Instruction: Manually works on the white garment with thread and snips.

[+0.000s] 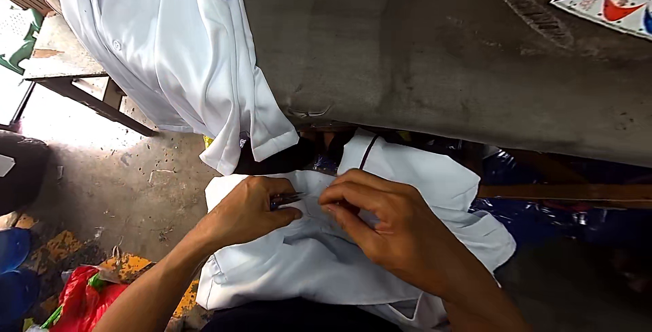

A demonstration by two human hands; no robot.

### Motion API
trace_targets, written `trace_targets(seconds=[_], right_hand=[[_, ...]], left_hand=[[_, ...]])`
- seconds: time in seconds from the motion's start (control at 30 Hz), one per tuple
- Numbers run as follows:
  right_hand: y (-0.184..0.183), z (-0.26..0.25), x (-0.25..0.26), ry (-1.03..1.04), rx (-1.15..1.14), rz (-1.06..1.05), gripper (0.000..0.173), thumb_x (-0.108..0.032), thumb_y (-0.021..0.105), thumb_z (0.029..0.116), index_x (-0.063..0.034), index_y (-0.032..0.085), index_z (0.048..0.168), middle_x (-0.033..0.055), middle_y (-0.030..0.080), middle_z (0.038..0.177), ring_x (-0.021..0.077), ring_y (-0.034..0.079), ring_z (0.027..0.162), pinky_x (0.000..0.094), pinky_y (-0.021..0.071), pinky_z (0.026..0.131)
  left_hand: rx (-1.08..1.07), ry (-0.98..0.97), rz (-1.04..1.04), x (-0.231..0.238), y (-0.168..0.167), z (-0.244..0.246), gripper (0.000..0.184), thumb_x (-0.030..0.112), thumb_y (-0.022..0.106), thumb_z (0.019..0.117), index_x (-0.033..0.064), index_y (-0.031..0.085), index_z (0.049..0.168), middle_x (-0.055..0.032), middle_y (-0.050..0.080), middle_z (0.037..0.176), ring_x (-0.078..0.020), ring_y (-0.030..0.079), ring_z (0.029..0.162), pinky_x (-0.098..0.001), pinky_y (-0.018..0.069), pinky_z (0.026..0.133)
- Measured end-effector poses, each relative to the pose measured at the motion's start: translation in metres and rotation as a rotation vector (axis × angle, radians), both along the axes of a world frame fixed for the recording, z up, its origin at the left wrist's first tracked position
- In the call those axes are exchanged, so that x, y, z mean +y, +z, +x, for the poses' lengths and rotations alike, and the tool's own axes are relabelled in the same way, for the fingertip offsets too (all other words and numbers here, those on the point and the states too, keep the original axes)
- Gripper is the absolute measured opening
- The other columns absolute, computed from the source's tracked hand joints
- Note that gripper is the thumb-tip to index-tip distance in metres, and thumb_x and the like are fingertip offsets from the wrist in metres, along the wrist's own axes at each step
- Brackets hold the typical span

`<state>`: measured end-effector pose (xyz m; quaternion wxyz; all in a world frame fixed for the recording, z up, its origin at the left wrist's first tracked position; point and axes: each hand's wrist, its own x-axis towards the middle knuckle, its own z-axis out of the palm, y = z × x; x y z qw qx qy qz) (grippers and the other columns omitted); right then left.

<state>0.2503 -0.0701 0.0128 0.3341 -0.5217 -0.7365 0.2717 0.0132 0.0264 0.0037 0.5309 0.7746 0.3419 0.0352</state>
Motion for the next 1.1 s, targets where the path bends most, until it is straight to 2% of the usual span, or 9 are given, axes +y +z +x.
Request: trace_targets(seconds=[0.07,0.27,0.47,0.57,0.63,0.77,0.87,0.97,1.1], right_hand=[[0.001,-0.005,-0.012,-0.023,0.03,0.0,0.021,-0.023,0.059,0.1012,-0.0108,0.076,0.101,0.0,0.069,0.095,0.0011,0.063,0.083,0.0146,0.0528,0.074],[-0.009,-0.027,-0.016,-0.127,-0.071,0.079,0.032,-0.04,0.068,0.0971,-0.0092,0.075,0.1,0.0042,0.068,0.091,0.0093,0.062,0.082,0.0199,0.0511,0.073],[-0.001,-0.02,-0.005,0.037,0.06,0.075,0.021,-0.022,0.061,0.1019,-0.0091,0.077,0.096,0.0014,0.07,0.09,0.0036,0.065,0.086,0.0153,0.051,0.076],[0.0,-0.015,0.002,0.061,0.157,0.035,0.021,-0.022,0.061,0.1023,-0.0106,0.078,0.098,-0.0024,0.073,0.094,-0.0006,0.066,0.09,0.0143,0.0527,0.08],[0.001,-0.016,0.005,0.044,0.167,0.047,0.021,-0.021,0.06,0.1028,-0.0116,0.078,0.098,-0.0044,0.072,0.092,-0.0021,0.065,0.086,0.0137,0.0521,0.076],[0.002,-0.018,0.007,0.025,0.141,0.085,0.024,-0.02,0.052,0.1063,-0.0097,0.074,0.1,-0.0036,0.069,0.088,-0.001,0.063,0.081,0.0142,0.0518,0.073],[0.004,-0.017,0.006,0.006,0.147,0.067,0.025,-0.021,0.05,0.1079,-0.0092,0.071,0.102,-0.0037,0.068,0.085,-0.0017,0.061,0.075,0.0129,0.0502,0.068],[0.007,-0.017,0.005,0.013,0.157,0.066,0.024,-0.021,0.049,0.1086,-0.0088,0.069,0.103,-0.0038,0.066,0.083,-0.0018,0.061,0.073,0.0127,0.0496,0.067],[0.011,-0.019,0.005,0.022,0.176,0.071,0.025,-0.02,0.047,0.1091,-0.008,0.068,0.104,-0.0036,0.066,0.082,-0.0024,0.06,0.072,0.0119,0.0494,0.066]], left_hand=[[-0.136,0.007,-0.095,0.001,0.0,-0.003,0.015,0.025,0.074,0.0926,0.0106,0.071,0.095,0.0126,0.048,0.063,0.0052,0.04,0.054,-0.0133,0.032,0.05],[-0.319,-0.026,-0.216,-0.001,0.009,-0.009,0.008,0.015,0.07,0.0946,0.0096,0.069,0.099,0.0155,0.044,0.062,0.0072,0.037,0.053,-0.0113,0.0292,0.049],[-0.392,-0.054,-0.184,-0.002,0.01,-0.015,0.009,0.014,0.069,0.0952,0.0071,0.069,0.102,0.0149,0.044,0.063,0.0075,0.037,0.055,-0.0108,0.0285,0.05],[-0.378,-0.063,-0.15,-0.003,0.015,-0.019,0.009,0.014,0.068,0.0962,0.0071,0.069,0.102,0.0146,0.044,0.063,0.0075,0.037,0.055,-0.0107,0.0282,0.05],[-0.371,-0.053,-0.107,-0.005,0.019,-0.02,0.013,0.015,0.069,0.096,0.0059,0.068,0.106,0.0129,0.046,0.066,0.0067,0.039,0.057,-0.0108,0.03,0.052],[-0.293,0.005,0.083,-0.008,0.034,-0.029,0.047,0.03,0.075,0.0939,0.0066,0.061,0.132,0.0062,0.059,0.082,0.0013,0.052,0.069,-0.0144,0.0432,0.06],[-0.248,0.003,0.304,-0.008,0.047,-0.037,0.036,0.031,0.067,0.1007,0.0072,0.07,0.128,0.0008,0.071,0.101,-0.0008,0.062,0.086,-0.0171,0.0522,0.074],[-0.175,0.002,0.473,-0.011,0.056,-0.038,0.032,0.034,0.066,0.1011,0.0118,0.075,0.122,0.0021,0.072,0.098,-0.0021,0.064,0.09,-0.0195,0.0528,0.08],[-0.116,-0.022,0.542,-0.013,0.06,-0.029,0.029,0.035,0.063,0.1021,0.0158,0.077,0.118,0.0043,0.074,0.096,-0.0021,0.066,0.089,-0.0224,0.0527,0.082]])
